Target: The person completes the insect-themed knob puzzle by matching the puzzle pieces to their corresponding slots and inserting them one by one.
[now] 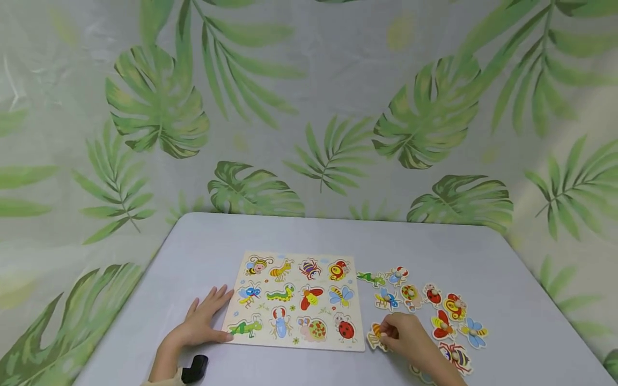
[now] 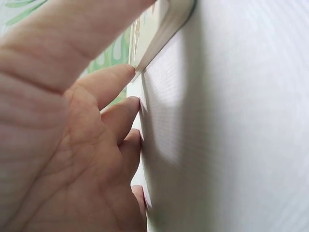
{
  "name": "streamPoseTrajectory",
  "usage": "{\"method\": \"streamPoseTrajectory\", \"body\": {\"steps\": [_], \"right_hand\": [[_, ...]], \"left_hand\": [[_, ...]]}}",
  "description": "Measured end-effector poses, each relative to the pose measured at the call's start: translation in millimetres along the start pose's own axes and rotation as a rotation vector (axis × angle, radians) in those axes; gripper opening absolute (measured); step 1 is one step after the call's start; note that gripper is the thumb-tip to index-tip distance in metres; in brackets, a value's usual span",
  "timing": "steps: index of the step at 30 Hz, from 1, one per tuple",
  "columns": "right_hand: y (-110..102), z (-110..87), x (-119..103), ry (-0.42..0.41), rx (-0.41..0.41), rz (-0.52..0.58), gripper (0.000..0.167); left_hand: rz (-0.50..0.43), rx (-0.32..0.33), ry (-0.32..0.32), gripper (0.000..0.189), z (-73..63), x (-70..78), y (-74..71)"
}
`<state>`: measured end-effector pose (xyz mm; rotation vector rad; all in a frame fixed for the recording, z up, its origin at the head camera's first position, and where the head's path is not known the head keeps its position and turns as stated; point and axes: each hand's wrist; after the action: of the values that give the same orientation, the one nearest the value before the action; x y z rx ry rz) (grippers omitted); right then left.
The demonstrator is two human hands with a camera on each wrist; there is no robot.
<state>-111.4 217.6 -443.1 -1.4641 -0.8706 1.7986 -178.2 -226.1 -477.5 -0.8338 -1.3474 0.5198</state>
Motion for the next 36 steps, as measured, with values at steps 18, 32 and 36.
{"method": "streamPoseTrajectory", "body": {"steps": [18, 32, 36], "right_hand": [[4.5, 13.4, -9.5, -0.046, 0.039, -0.028, 0.008], [-1.9, 25.6, -21.0, -0.101, 0.082, -0.019, 0.007], [-1.9, 27.6, -23.4, -0.12, 0.069, 0.0, 0.005]], "left_hand": [[-0.015, 0.007, 0.004, 0.102, -11.4, -4.9, -1.4], [-0.014, -0.007, 0.032, 0.102, -1.3, 1.3, -6.5], [-0.023, -0.013, 0.043, 0.102, -0.9, -0.2, -5.3]]}}
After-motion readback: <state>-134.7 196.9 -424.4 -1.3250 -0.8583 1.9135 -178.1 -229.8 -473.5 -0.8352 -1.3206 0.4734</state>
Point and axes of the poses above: each hand's wrist, its own z-axis towards the middle knuckle, its own y-axis out of the palm, x = y × z, and after that the axes turned 12 degrees about x, right-handed
